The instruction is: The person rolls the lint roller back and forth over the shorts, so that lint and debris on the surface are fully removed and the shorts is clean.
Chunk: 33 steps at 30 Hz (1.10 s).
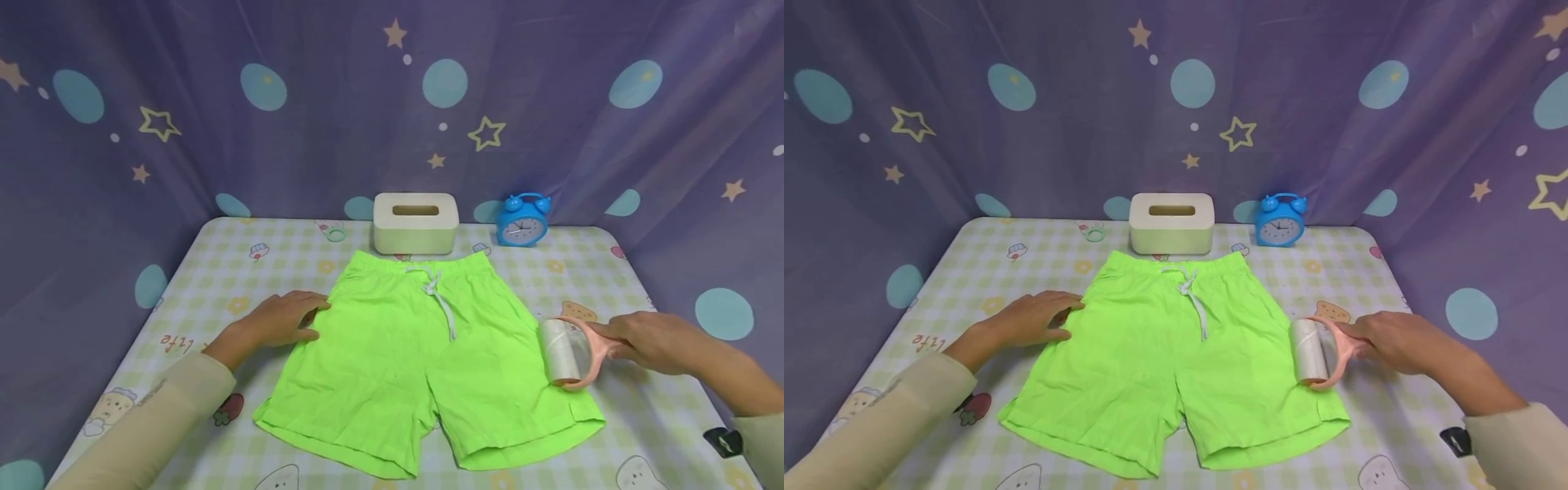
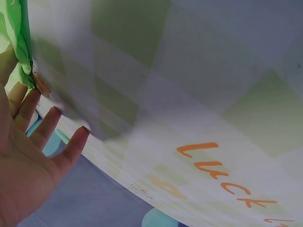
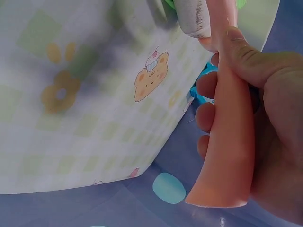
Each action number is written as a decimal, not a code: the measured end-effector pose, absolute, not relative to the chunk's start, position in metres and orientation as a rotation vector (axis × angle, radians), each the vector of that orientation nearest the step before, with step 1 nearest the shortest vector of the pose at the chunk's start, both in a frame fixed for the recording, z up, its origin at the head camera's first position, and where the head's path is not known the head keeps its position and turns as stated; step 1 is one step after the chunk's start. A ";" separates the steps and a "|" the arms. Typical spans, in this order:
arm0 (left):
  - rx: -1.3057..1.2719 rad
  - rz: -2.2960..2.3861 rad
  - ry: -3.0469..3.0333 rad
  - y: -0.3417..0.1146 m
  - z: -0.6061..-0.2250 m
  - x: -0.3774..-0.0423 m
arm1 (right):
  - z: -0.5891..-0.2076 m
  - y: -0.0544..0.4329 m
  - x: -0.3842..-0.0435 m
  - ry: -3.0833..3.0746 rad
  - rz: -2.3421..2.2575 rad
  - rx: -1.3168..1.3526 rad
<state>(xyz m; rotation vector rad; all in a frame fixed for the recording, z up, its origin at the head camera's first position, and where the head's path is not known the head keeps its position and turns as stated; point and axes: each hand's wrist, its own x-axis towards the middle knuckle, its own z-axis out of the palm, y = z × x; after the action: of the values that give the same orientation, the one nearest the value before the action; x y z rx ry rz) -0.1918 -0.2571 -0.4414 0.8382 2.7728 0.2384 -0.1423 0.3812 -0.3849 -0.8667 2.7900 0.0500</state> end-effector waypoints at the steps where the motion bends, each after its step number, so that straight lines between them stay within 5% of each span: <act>1: 0.838 0.237 2.772 -0.257 -0.441 -0.192 | -0.384 0.380 -0.143 2.785 0.057 -0.864; 33: 0.835 0.239 2.780 -0.255 -0.440 -0.188 | -0.385 0.338 -0.145 2.755 -0.057 -0.937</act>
<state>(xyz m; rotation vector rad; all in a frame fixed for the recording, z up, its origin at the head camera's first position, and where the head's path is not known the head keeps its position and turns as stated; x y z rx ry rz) -0.1882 -0.2555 -0.4400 0.8347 2.7797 0.2390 -0.1448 0.3385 -0.3847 -0.9374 2.7554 -0.0566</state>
